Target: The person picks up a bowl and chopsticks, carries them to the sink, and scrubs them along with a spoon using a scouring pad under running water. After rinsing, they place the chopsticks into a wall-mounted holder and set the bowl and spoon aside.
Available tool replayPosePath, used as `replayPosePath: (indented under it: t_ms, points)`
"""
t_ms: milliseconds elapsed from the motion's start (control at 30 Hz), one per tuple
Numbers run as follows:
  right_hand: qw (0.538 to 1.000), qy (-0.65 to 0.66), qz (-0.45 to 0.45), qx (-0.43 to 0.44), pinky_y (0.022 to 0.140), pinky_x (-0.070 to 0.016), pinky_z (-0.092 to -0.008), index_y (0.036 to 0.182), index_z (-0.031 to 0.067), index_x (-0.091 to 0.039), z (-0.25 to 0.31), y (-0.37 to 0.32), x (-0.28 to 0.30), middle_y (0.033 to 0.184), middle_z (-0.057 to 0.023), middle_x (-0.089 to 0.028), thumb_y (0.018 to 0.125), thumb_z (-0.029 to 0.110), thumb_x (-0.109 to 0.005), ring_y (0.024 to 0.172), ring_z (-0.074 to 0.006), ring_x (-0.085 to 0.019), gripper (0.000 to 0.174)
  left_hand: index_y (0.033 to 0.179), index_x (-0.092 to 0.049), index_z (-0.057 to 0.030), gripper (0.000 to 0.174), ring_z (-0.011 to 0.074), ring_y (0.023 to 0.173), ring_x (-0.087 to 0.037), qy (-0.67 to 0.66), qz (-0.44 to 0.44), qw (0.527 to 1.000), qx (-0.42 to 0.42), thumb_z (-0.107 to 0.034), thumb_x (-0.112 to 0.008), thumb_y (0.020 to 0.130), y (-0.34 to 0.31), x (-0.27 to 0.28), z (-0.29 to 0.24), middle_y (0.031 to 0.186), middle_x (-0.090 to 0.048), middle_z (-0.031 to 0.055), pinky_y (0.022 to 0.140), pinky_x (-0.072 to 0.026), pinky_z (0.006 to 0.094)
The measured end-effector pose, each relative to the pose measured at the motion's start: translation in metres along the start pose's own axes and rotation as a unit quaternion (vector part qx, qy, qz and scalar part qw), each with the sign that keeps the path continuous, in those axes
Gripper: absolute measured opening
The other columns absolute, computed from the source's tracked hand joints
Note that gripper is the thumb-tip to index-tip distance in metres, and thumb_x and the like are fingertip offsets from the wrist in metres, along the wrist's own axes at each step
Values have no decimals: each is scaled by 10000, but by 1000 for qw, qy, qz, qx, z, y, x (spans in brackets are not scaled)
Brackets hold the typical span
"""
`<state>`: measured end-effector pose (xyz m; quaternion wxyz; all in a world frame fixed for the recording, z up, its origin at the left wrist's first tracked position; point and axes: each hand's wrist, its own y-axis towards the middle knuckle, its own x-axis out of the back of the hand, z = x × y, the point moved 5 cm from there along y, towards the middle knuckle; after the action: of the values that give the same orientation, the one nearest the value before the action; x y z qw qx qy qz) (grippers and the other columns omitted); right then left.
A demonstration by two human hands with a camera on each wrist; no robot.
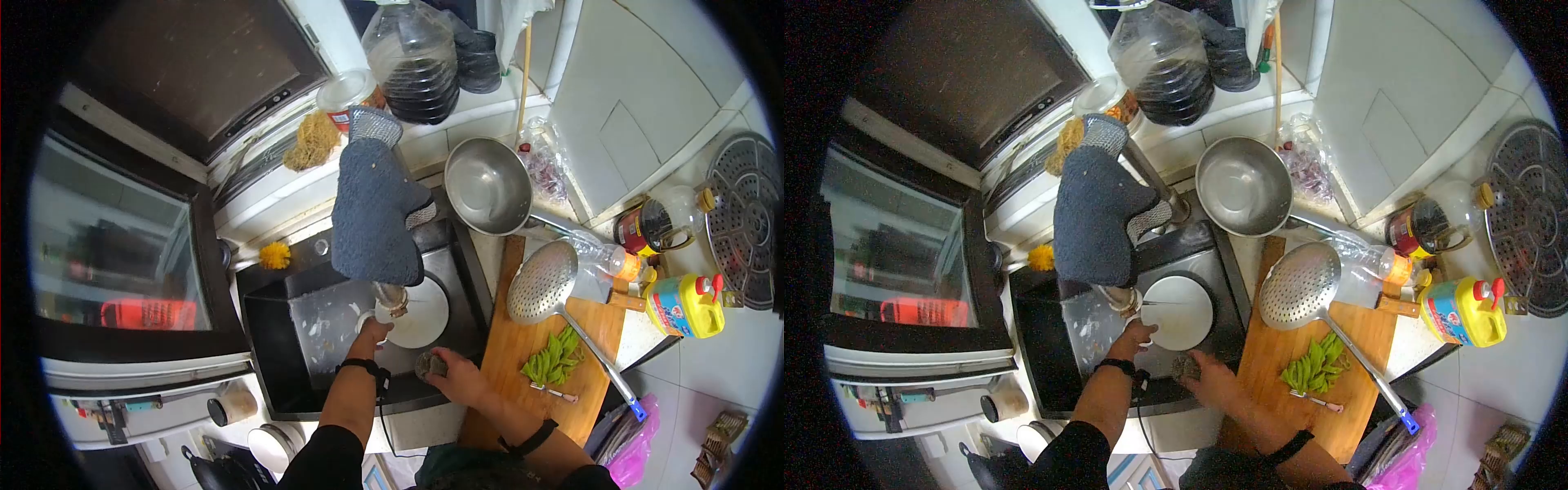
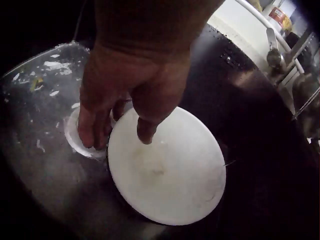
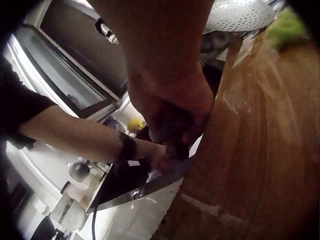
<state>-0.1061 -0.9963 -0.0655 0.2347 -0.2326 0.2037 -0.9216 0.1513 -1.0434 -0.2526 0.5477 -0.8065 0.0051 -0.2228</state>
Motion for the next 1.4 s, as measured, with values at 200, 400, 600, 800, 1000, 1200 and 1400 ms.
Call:
replayPosePath:
  t_ms: [200, 400, 600, 800, 1000, 1200, 1400]
  points:
    - [1000, 0, 21, 17, 941, -428, -409, 1262, 51, -452, -6, 1, 1, 1188, -229, -540, 792, 269, -651, 1097, -358, -536, 556, 959, -606, 75, 471, 279, 780, -675, 250, -130, 959, -38, -322, -710, 728, 52, 7, 14, 870, -670, 187, 748, -529, 358]
    - [999, -5, 47, 10, 936, -429, -405, 1255, 46, -452, 4, -3, 9, 1188, -213, -542, 802, 263, -641, 1094, -352, -536, 537, 896, -638, 55, 303, 272, 766, -677, 162, -113, 978, -62, -178, -642, 702, 95, 8, 42, 812, -672, 190, 752, -525, 357]
    - [998, 11, 61, 6, 928, -433, -404, 1243, 50, -458, 13, -3, 12, 1186, -200, -545, 803, 260, -641, 1087, -347, -541, 521, 882, -651, 32, 242, 257, 734, -679, 125, -117, 979, -114, -116, -599, 698, 46, 5, 19, 831, -673, 179, 682, -540, 332]
    - [998, -6, 63, -5, 921, -438, -408, 1230, 66, -474, 14, -4, 5, 1165, -201, -558, 797, 264, -649, 1073, -348, -550, 507, 1006, -612, 40, 362, 263, 747, -676, -65, -26, 985, -156, -128, -607, 686, 50, 7, 37, 877, -672, 169, 701, -540, 331]
    - [998, -5, 56, -7, 919, -441, -409, 1226, 75, -487, 15, -2, 4, 1155, -204, -569, 792, 288, -654, 1078, -347, -550, 511, 966, -641, 19, 362, 282, 821, -667, 162, -115, 979, -52, -195, -622, 675, 73, 7, 43, 882, -676, 187, 812, -503, 325]
    - [999, -15, 36, -13, 894, -459, -414, 1237, 77, -483, 16, -2, 6, 1099, -221, -594, 786, 317, -661, 1020, -360, -584, 541, 866, -664, 16, 291, 222, 816, -670, 89, -92, 991, -48, -226, -599, 717, 25, 8, 19, 788, -677, 173, 681, -535, 323]
    - [999, 0, 41, -2, 877, -468, -413, 1237, 84, -482, 18, 0, 3, 1066, -219, -610, 785, 323, -660, 1011, -363, -588, 541, 1022, -557, 62, 367, 270, 749, -666, -143, -80, 983, -85, -86, -630, 694, 13, 17, 24, 973, -621, 182, 587, -555, 372]
